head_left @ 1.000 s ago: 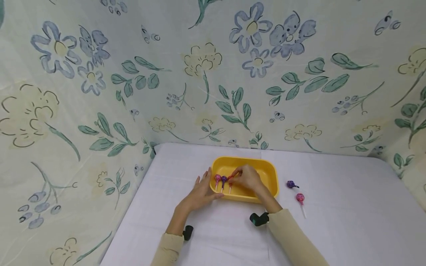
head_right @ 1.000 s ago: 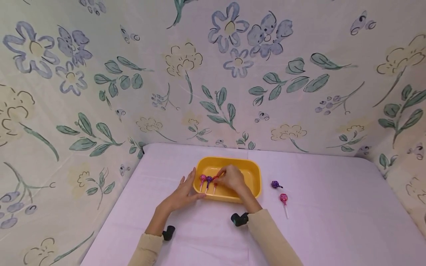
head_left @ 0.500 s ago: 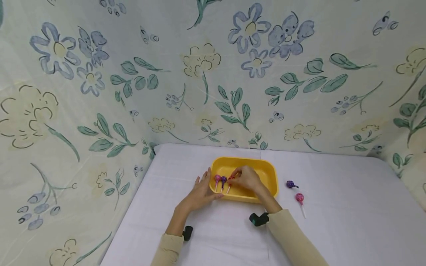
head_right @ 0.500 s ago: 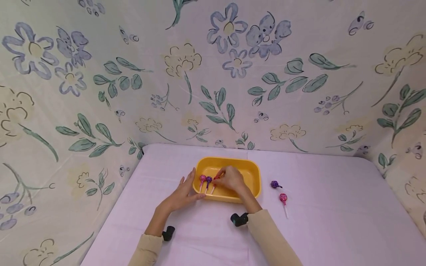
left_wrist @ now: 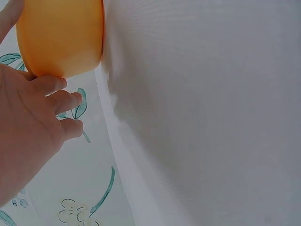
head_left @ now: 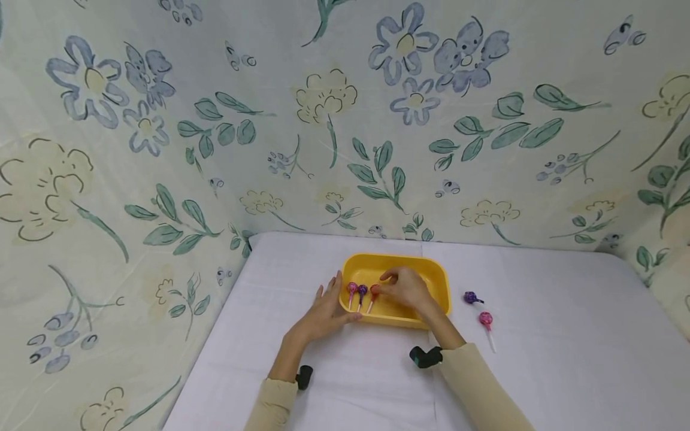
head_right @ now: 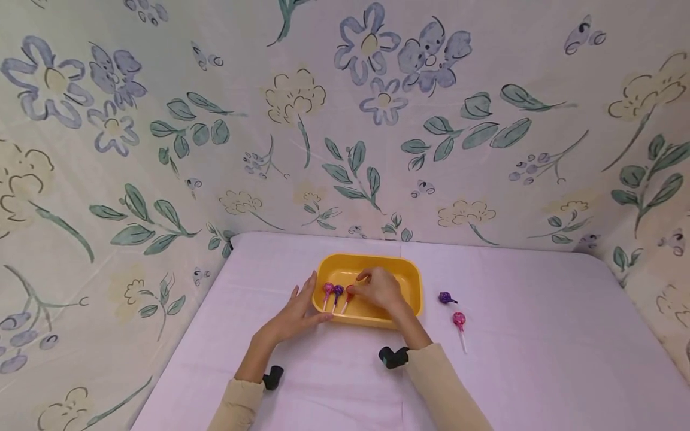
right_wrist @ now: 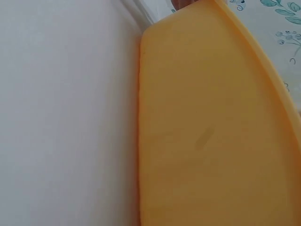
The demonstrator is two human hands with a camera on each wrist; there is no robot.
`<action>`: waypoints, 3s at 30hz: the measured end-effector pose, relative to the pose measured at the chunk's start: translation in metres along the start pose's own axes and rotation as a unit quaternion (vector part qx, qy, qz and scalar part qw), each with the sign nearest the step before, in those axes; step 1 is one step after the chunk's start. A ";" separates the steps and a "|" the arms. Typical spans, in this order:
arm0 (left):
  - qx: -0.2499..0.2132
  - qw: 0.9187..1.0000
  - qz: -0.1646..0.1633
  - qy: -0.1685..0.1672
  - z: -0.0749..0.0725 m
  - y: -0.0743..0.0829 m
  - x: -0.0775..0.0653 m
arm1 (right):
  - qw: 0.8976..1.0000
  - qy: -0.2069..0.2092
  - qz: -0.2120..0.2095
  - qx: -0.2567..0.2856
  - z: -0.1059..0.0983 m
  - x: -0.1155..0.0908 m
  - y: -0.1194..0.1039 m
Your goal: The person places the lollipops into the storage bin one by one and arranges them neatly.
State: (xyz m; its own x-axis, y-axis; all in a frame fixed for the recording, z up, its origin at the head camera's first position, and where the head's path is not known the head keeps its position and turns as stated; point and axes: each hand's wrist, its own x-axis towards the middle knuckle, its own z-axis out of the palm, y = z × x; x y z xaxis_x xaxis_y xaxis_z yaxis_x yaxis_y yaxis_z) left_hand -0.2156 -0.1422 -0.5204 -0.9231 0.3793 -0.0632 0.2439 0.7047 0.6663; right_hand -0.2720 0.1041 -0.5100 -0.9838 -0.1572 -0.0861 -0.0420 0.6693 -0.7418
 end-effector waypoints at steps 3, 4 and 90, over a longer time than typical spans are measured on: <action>0.000 1.000 -0.001 0.001 0.001 0.000 0.001 | 0.999 0.010 -0.038 0.017 -0.014 -0.007 0.006; -0.001 1.000 -0.001 0.002 0.001 0.000 0.001 | 0.998 0.018 -0.049 0.026 -0.021 -0.010 0.008; -0.013 1.000 -0.001 -0.001 0.003 0.002 0.002 | 0.998 -0.001 -0.055 0.016 -0.050 -0.009 0.021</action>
State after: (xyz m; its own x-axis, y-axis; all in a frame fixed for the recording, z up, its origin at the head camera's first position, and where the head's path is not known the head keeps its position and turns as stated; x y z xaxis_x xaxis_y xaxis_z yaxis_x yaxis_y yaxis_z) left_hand -0.2156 -0.1381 -0.5214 -0.9229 0.3793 -0.0669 0.2338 0.6898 0.6852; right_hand -0.2732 0.1558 -0.4912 -0.9732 -0.2299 -0.0049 -0.1437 0.6246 -0.7676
